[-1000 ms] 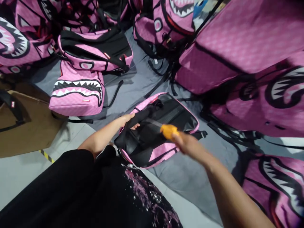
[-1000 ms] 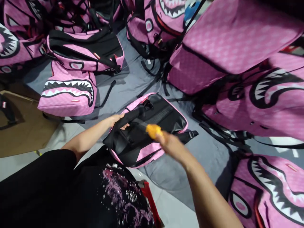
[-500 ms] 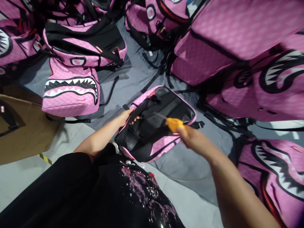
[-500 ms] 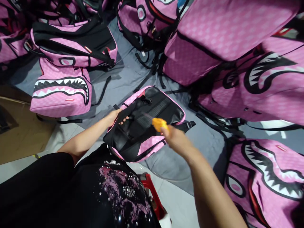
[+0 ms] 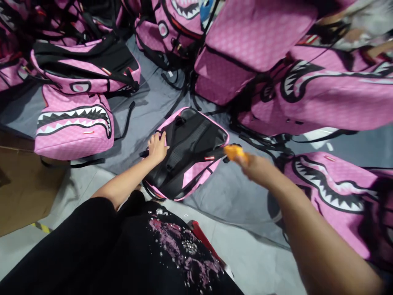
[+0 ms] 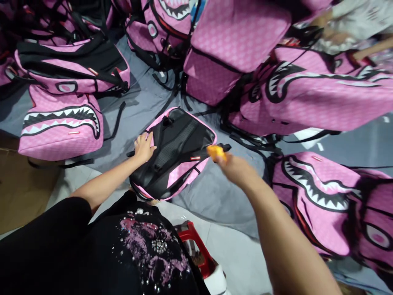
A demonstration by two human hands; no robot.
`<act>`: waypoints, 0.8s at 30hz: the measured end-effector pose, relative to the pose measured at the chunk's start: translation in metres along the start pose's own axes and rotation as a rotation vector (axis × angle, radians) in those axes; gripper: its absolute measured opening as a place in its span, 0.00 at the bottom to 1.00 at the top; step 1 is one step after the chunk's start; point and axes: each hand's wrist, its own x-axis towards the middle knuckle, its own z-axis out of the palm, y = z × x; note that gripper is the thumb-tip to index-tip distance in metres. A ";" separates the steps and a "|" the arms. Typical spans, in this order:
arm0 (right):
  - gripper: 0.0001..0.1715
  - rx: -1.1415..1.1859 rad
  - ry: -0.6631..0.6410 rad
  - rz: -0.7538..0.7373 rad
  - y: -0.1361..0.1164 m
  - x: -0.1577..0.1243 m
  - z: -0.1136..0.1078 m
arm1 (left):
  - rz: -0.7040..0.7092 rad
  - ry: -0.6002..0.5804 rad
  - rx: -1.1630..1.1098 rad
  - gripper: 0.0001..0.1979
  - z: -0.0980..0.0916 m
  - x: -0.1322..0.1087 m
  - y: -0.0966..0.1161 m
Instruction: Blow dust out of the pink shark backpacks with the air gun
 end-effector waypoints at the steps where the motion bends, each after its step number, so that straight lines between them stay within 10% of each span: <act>1: 0.29 0.040 -0.106 -0.003 0.003 -0.003 -0.005 | 0.050 0.023 0.057 0.35 -0.001 -0.019 0.014; 7: 0.25 0.027 -0.068 0.161 0.017 -0.043 -0.020 | 0.319 -0.346 0.144 0.46 0.036 -0.124 0.079; 13: 0.27 0.244 -0.122 0.187 0.062 -0.101 0.019 | -0.172 -0.389 -0.674 0.18 0.052 -0.098 0.046; 18: 0.27 0.452 -0.423 -0.068 0.064 -0.110 0.048 | -0.632 -0.658 -1.044 0.21 0.047 -0.089 0.039; 21: 0.24 0.284 0.010 0.069 0.060 -0.096 0.040 | -0.550 -0.550 -0.812 0.21 0.054 -0.101 0.055; 24: 0.26 0.227 -0.024 -0.051 0.060 -0.085 0.031 | -0.259 -0.310 -0.424 0.23 0.064 -0.116 0.072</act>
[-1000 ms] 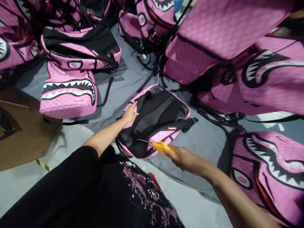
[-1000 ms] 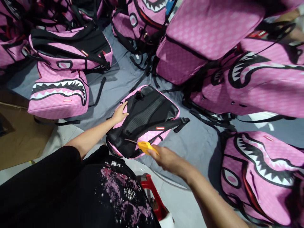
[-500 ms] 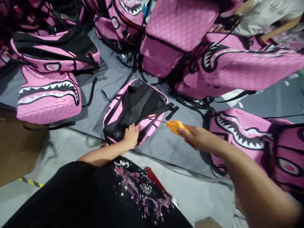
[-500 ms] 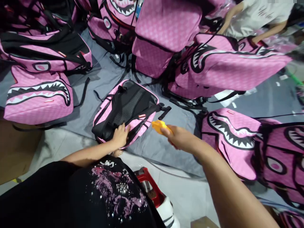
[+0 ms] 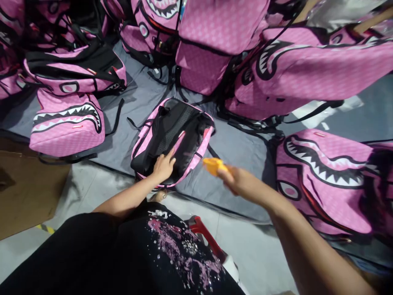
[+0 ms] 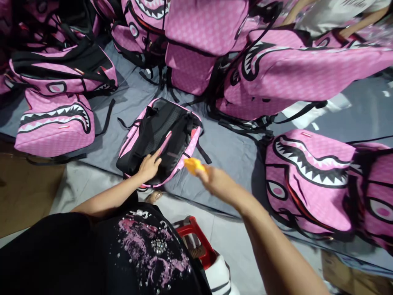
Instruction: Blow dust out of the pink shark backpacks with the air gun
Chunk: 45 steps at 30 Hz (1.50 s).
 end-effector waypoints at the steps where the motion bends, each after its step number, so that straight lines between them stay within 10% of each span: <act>1: 0.27 -0.016 -0.004 -0.031 0.001 0.002 0.000 | 0.110 0.072 0.198 0.26 0.006 -0.004 0.002; 6: 0.26 -0.255 0.199 0.091 0.012 -0.017 0.041 | 0.295 0.004 0.619 0.31 0.002 -0.014 0.012; 8: 0.23 -0.321 0.038 0.110 0.009 -0.041 0.078 | 0.345 -0.003 0.503 0.28 -0.024 -0.017 0.013; 11: 0.20 -0.329 -0.067 0.113 -0.004 -0.077 0.140 | 0.420 0.293 0.192 0.23 -0.083 -0.015 0.005; 14: 0.20 -0.343 -0.048 0.156 -0.019 -0.089 0.195 | 0.066 0.390 -0.260 0.17 -0.133 0.002 -0.014; 17: 0.21 -0.407 0.080 0.207 -0.030 -0.068 0.237 | -0.409 0.046 -0.712 0.18 -0.155 0.029 -0.031; 22: 0.21 -0.388 0.269 0.171 -0.039 -0.017 0.283 | -0.550 -0.212 -1.064 0.20 -0.154 0.054 -0.043; 34: 0.24 -0.405 0.357 0.214 -0.029 0.005 0.308 | -0.319 -0.570 -1.272 0.33 -0.124 0.071 -0.068; 45: 0.18 -0.266 0.274 0.333 -0.049 -0.042 0.298 | -0.223 -0.683 -1.258 0.40 -0.137 0.054 -0.086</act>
